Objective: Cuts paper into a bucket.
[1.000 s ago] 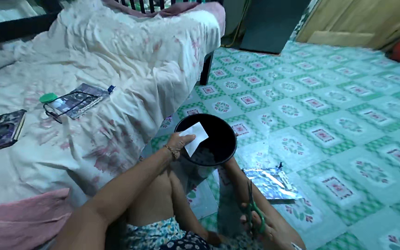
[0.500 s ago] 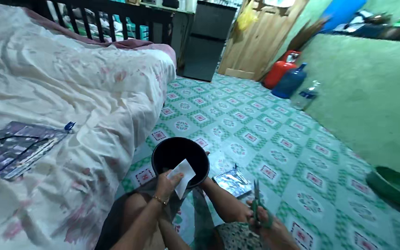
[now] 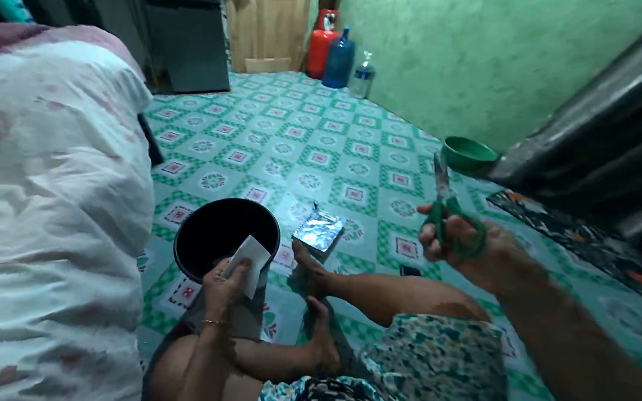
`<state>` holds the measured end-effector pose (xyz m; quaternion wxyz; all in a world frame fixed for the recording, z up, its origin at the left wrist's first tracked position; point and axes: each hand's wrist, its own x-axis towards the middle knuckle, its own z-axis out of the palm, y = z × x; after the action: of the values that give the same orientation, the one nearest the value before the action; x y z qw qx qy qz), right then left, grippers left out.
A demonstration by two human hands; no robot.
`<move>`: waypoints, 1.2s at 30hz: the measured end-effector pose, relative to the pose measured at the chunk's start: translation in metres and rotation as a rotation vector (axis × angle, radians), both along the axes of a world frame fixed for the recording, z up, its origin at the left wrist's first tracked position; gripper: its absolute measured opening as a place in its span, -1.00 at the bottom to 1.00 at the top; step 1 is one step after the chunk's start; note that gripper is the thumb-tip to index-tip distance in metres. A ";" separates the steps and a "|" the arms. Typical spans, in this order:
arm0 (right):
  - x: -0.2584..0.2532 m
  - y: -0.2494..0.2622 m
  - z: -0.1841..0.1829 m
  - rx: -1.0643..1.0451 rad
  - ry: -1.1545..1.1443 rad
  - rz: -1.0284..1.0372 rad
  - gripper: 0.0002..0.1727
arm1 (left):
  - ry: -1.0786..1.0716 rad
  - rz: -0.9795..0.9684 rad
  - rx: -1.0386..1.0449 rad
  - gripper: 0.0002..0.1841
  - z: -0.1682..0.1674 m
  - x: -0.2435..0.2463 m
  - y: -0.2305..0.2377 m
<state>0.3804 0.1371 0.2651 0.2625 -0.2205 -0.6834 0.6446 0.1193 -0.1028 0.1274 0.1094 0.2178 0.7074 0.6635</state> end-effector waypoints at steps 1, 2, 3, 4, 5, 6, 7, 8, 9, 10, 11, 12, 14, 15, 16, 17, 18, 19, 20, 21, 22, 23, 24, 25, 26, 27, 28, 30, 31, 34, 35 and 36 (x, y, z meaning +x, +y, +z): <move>-0.005 0.000 0.007 0.021 -0.004 0.005 -0.52 | 0.019 -0.004 0.019 -0.88 0.000 -0.006 0.000; -0.012 -0.001 0.012 0.031 0.004 0.015 -0.55 | 0.034 -0.011 0.039 -0.90 0.000 -0.013 0.001; -0.019 -0.003 0.016 0.043 0.012 0.028 -0.60 | 0.033 -0.017 0.065 -0.93 0.000 -0.020 0.002; -0.027 -0.006 0.020 0.055 0.016 0.038 -0.65 | 0.010 -0.013 0.096 -0.96 -0.001 -0.028 0.005; -0.036 -0.011 0.022 0.073 0.005 0.043 -0.67 | -0.035 0.006 0.122 -0.97 0.000 -0.034 0.008; -0.045 -0.016 0.025 0.091 -0.022 0.062 -0.67 | -0.089 0.036 0.148 -0.97 0.003 -0.040 0.013; -0.056 -0.020 0.028 0.101 -0.056 0.098 -0.67 | -0.145 0.066 0.174 -0.95 0.008 -0.044 0.018; -0.065 -0.025 0.028 0.100 -0.089 0.136 -0.65 | -0.199 0.085 0.201 -0.93 0.013 -0.048 0.023; -0.073 -0.031 0.024 0.092 -0.114 0.177 -0.63 | -0.236 0.089 0.226 -0.93 0.017 -0.051 0.027; -0.080 -0.038 0.019 0.082 -0.141 0.202 -0.63 | -0.253 0.082 0.246 -0.92 0.019 -0.052 0.029; -0.087 -0.046 0.013 0.069 -0.178 0.211 -0.63 | -0.259 0.074 0.263 -0.93 0.021 -0.053 0.029; -0.094 -0.054 0.008 0.053 -0.217 0.215 -0.62 | -0.257 0.068 0.278 -0.93 0.020 -0.053 0.026; -0.107 -0.071 0.001 0.084 -0.305 0.221 -0.59 | -0.254 0.068 0.307 -0.90 0.018 -0.057 0.015; -0.114 -0.080 -0.001 0.116 -0.340 0.225 -0.57 | -0.277 0.085 0.322 -0.88 0.017 -0.060 0.009; -0.121 -0.089 -0.003 0.141 -0.365 0.233 -0.58 | -0.316 0.112 0.343 -0.86 0.017 -0.063 0.006; -0.127 -0.097 -0.006 0.164 -0.388 0.244 -0.61 | -0.351 0.137 0.367 -0.85 0.017 -0.065 0.005; -0.133 -0.105 -0.011 0.188 -0.417 0.252 -0.64 | -0.372 0.139 0.389 -0.83 0.018 -0.067 0.006; -0.139 -0.110 -0.019 0.209 -0.457 0.262 -0.62 | -0.378 0.120 0.405 -0.83 0.022 -0.069 0.006; -0.145 -0.112 -0.028 0.241 -0.503 0.281 -0.54 | -0.369 0.102 0.421 -0.83 0.025 -0.069 0.005; -0.149 -0.112 -0.037 0.290 -0.541 0.309 -0.41 | -0.360 0.088 0.439 -0.86 0.028 -0.070 0.005; -0.154 -0.110 -0.044 0.342 -0.565 0.348 -0.27 | -0.349 0.079 0.457 -0.88 0.029 -0.071 0.004; -0.158 -0.107 -0.051 0.384 -0.570 0.389 -0.18 | -0.345 0.084 0.476 -0.90 0.028 -0.071 0.002; -0.162 -0.104 -0.055 0.402 -0.577 0.427 -0.15 | -0.350 0.098 0.491 -0.92 0.027 -0.072 0.000; -0.166 -0.101 -0.057 0.403 -0.590 0.466 -0.14 | -0.356 0.116 0.498 -0.93 0.026 -0.074 -0.003; -0.171 -0.099 -0.059 0.397 -0.597 0.497 -0.16 | -0.371 0.136 0.497 -0.93 0.025 -0.075 -0.007; -0.174 -0.098 -0.060 0.392 -0.603 0.530 -0.16 | -0.386 0.155 0.492 -0.92 0.024 -0.076 -0.010; -0.176 -0.099 -0.062 0.383 -0.611 0.559 -0.15 | -0.400 0.168 0.486 -0.92 0.022 -0.078 -0.012; -0.182 -0.101 -0.069 0.384 -0.644 0.618 -0.07 | -0.426 0.187 0.475 -0.92 0.016 -0.080 -0.016; -0.185 -0.104 -0.073 0.387 -0.678 0.640 -0.05 | -0.435 0.193 0.474 -0.91 0.012 -0.080 -0.016; -0.194 -0.110 -0.081 0.376 -0.780 0.701 -0.01 | -0.439 0.201 0.476 -0.92 0.001 -0.079 -0.012; -0.196 -0.113 -0.084 0.378 -0.776 0.706 0.01 | -0.433 0.194 0.471 -0.92 -0.002 -0.078 -0.010; -0.197 -0.115 -0.087 0.377 -0.759 0.709 0.02 | -0.432 0.187 0.460 -0.91 -0.003 -0.077 -0.009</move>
<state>0.1834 0.0216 0.1783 -0.2005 -0.1431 -0.8661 0.4350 0.0421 -0.1118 0.1243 0.1434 0.0249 0.5162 0.8440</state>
